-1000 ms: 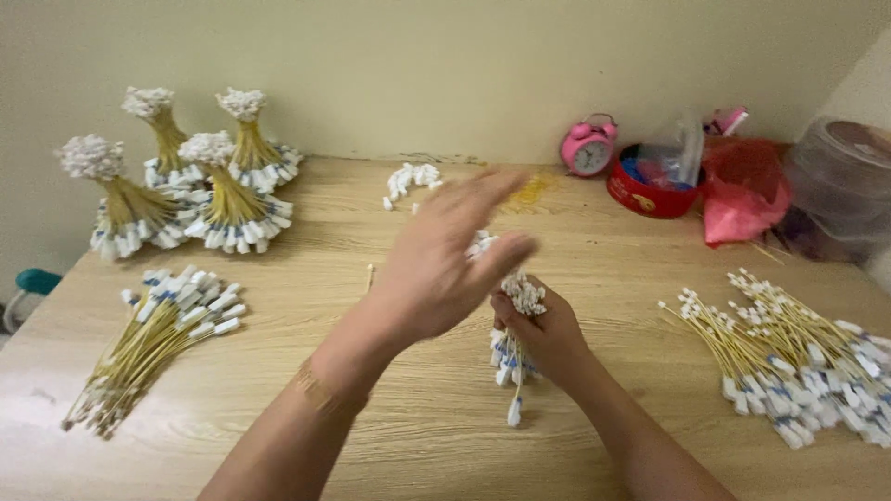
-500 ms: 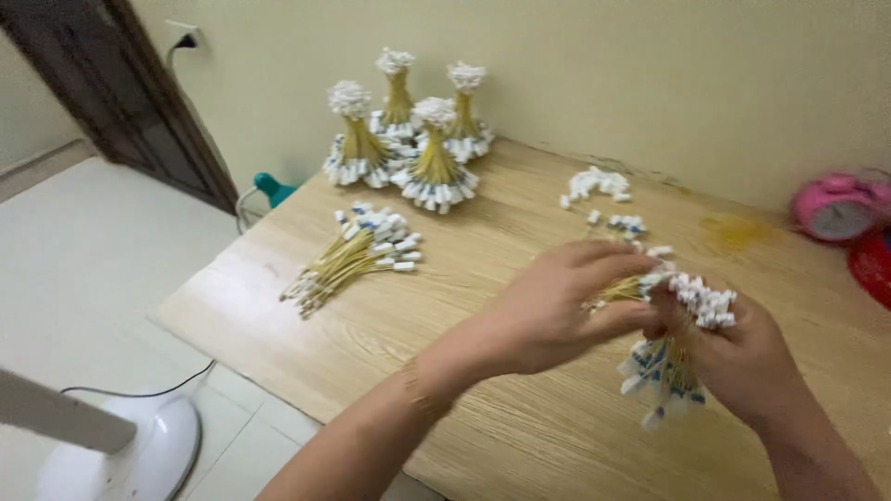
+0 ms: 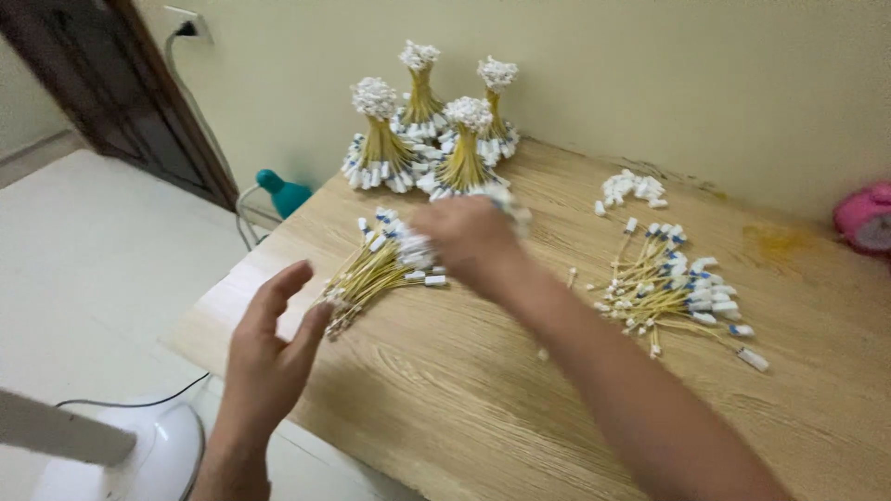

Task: Bundling and organizing small electrical wire sets on a wooden workbench.

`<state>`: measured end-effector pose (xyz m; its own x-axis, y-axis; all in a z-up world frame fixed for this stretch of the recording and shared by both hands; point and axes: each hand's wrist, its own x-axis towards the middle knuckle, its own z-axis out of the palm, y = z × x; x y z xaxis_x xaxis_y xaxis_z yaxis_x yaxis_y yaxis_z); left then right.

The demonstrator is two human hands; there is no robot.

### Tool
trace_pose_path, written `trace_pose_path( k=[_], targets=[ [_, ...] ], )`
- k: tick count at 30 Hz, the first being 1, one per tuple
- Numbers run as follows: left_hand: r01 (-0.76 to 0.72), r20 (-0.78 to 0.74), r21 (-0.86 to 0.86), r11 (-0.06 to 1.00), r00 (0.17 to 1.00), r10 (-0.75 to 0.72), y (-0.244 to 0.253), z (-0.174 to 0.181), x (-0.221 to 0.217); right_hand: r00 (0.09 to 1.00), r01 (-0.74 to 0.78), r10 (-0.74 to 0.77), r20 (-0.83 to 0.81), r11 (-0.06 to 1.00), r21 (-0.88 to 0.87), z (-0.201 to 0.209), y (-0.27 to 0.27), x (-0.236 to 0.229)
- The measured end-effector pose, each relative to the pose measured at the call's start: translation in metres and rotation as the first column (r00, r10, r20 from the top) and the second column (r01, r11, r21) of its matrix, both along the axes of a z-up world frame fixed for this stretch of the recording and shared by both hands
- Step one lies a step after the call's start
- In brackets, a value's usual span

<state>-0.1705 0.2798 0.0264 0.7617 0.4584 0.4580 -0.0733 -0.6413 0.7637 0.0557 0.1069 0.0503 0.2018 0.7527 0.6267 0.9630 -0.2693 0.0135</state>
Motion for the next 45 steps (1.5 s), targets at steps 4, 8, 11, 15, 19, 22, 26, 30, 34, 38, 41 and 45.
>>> trace_pose_path(
  k=[4,8,11,15,19,22,26,30,34,38,41,45],
  targets=[
    [-0.020,-0.107,-0.011,1.000,0.994,0.019,0.009,-0.021,0.001,0.997,0.047,-0.030,0.073,0.970,-0.237,-0.041,0.048,-0.033],
    [-0.007,-0.059,-0.065,0.998,0.998,0.003,0.004,-0.026,0.006,0.932,-0.038,-0.058,-0.359,0.966,-0.255,-0.091,0.053,-0.049],
    [0.006,-0.076,-0.038,0.999,0.997,-0.009,-0.001,-0.024,0.008,0.943,-0.166,0.073,-0.324,0.949,-0.268,-0.066,0.045,-0.057],
    [0.048,-0.045,0.040,0.998,0.998,-0.046,-0.019,-0.015,0.017,0.817,-0.290,-0.073,-0.573,0.806,-0.516,-0.019,0.033,-0.069],
    [0.094,-0.063,-0.085,0.992,0.993,-0.100,-0.047,0.019,0.030,0.858,-0.294,-0.030,-0.513,0.791,-0.537,-0.010,0.019,-0.072],
    [0.138,0.051,0.120,0.983,0.988,-0.145,-0.069,0.032,0.051,0.924,-0.242,0.116,-0.363,0.914,-0.324,0.008,-0.018,-0.070],
    [0.321,0.096,0.315,0.893,0.925,-0.367,-0.115,0.034,0.107,0.754,0.132,-0.346,-0.559,0.913,-0.387,0.020,-0.129,-0.054],
    [0.487,-0.282,0.351,0.800,0.869,-0.406,-0.166,0.014,0.175,0.667,0.497,-0.572,-0.476,0.819,-0.288,-0.024,-0.263,-0.040],
    [0.581,-0.269,0.577,0.575,0.799,-0.538,-0.186,-0.050,0.251,0.460,0.681,-0.654,-0.600,0.694,-0.234,-0.044,-0.374,-0.041],
    [0.645,-0.590,0.619,0.448,0.758,-0.278,-0.190,-0.047,0.259,0.333,0.870,-0.769,-0.545,0.474,-0.138,-0.059,-0.453,-0.029],
    [0.649,-0.611,0.631,0.425,0.753,-0.243,-0.179,-0.062,0.264,0.285,0.938,-0.770,-0.571,0.348,-0.001,-0.044,-0.495,-0.035],
    [0.623,-0.583,0.690,0.369,0.780,-0.226,-0.137,-0.097,0.282,0.292,0.955,-0.679,-0.674,0.246,0.167,-0.026,-0.539,-0.035]
  ],
)
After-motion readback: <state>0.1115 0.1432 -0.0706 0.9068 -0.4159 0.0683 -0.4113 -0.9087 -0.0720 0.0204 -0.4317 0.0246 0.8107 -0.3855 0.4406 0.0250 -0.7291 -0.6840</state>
